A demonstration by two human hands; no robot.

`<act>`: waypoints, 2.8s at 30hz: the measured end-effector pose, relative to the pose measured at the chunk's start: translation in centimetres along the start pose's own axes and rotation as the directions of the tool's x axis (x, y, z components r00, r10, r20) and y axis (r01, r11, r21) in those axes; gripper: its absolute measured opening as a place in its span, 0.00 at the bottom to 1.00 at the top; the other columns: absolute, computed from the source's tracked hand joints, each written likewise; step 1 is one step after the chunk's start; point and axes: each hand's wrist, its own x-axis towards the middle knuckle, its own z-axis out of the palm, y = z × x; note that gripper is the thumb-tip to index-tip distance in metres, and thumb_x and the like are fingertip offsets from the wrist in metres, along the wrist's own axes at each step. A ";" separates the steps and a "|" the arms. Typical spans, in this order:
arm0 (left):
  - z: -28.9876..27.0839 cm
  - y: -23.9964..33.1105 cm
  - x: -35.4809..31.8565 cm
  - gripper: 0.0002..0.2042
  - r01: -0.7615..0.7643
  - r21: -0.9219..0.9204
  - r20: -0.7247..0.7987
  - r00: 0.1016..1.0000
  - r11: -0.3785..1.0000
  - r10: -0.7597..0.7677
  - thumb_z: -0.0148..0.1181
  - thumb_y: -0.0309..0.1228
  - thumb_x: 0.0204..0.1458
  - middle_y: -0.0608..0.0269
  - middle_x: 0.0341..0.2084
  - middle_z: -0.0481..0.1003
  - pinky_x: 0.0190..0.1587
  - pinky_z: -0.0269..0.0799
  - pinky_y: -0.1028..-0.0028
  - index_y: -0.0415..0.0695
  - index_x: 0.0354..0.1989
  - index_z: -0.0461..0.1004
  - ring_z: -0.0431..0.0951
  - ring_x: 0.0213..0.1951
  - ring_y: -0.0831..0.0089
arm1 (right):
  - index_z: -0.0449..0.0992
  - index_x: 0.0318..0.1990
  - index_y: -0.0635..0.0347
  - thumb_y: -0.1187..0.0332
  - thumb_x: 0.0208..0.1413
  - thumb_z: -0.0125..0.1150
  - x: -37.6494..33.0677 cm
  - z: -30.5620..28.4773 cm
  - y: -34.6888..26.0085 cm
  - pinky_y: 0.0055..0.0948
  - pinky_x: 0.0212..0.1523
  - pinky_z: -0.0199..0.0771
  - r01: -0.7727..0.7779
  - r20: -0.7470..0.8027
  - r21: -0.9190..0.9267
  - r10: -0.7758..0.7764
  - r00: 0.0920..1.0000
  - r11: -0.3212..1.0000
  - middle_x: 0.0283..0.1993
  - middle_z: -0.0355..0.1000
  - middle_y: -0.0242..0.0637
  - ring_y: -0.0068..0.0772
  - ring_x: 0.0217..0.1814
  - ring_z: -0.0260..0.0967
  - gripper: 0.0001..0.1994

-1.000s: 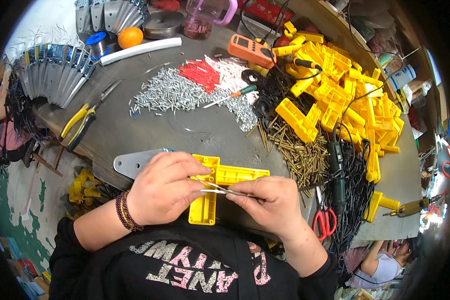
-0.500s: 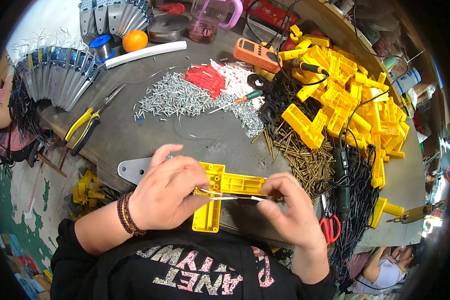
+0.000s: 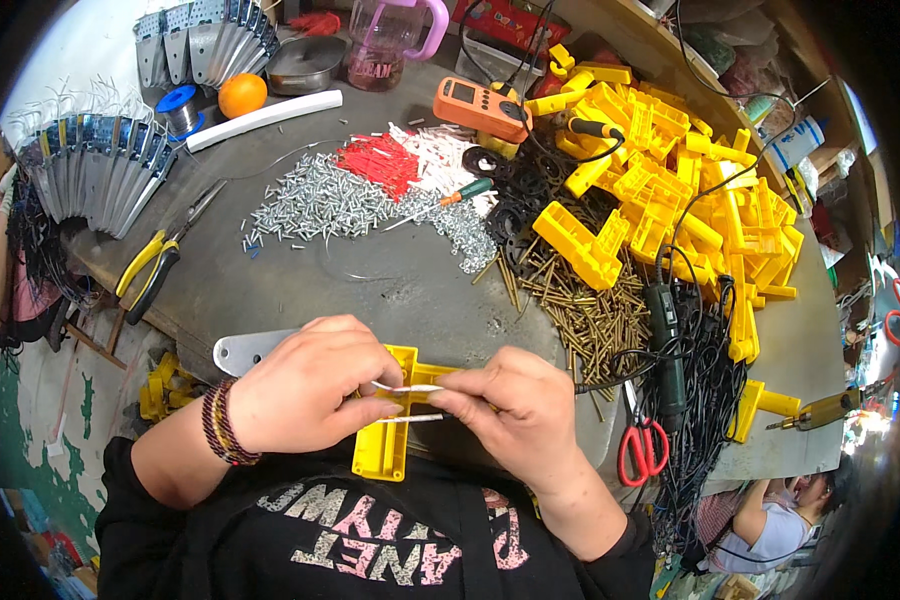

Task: The person is assembling a yellow plastic housing for a hardware tool, involving wiring, soldering, and screw installation.

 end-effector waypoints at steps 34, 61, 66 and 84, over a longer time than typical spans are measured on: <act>3.0 -2.7 5.2 0.07 -0.130 -0.141 0.161 0.975 0.981 0.153 0.58 0.20 0.43 0.60 0.27 0.76 0.37 0.74 0.66 0.44 0.31 0.75 0.78 0.33 0.58 | 0.74 0.41 0.60 0.66 0.55 0.67 4.3 -6.7 4.4 0.17 0.30 0.63 -0.124 -0.082 0.772 0.292 0.953 0.623 0.31 0.70 0.26 0.14 0.29 0.64 0.12; 3.1 0.1 5.1 0.12 0.184 0.146 0.102 0.974 0.972 -0.200 0.58 0.21 0.41 0.55 0.24 0.74 0.39 0.69 0.57 0.44 0.36 0.69 0.76 0.35 0.53 | 0.71 0.23 0.64 0.23 0.49 0.44 2.8 0.2 2.1 0.20 0.24 0.50 -0.148 0.157 0.916 0.007 0.988 0.373 0.24 0.66 0.33 0.19 0.25 0.58 0.42; 3.5 -0.2 4.6 0.11 0.090 0.166 -0.064 0.995 0.982 -0.080 0.59 0.22 0.42 0.55 0.24 0.73 0.36 0.70 0.59 0.43 0.36 0.68 0.75 0.32 0.54 | 0.68 0.21 0.62 0.28 0.53 0.46 3.1 0.3 1.3 0.24 0.23 0.48 0.022 -0.013 0.980 -0.043 0.999 0.200 0.18 0.63 0.30 0.19 0.18 0.51 0.38; 3.5 -0.1 5.1 0.13 0.143 0.179 0.012 0.989 0.973 -0.148 0.56 0.21 0.45 0.53 0.22 0.72 0.35 0.70 0.59 0.42 0.40 0.66 0.75 0.32 0.51 | 0.69 0.20 0.59 0.30 0.54 0.47 3.7 0.2 1.5 0.26 0.23 0.53 -0.165 0.168 0.899 0.028 0.985 0.406 0.19 0.65 0.33 0.25 0.21 0.58 0.36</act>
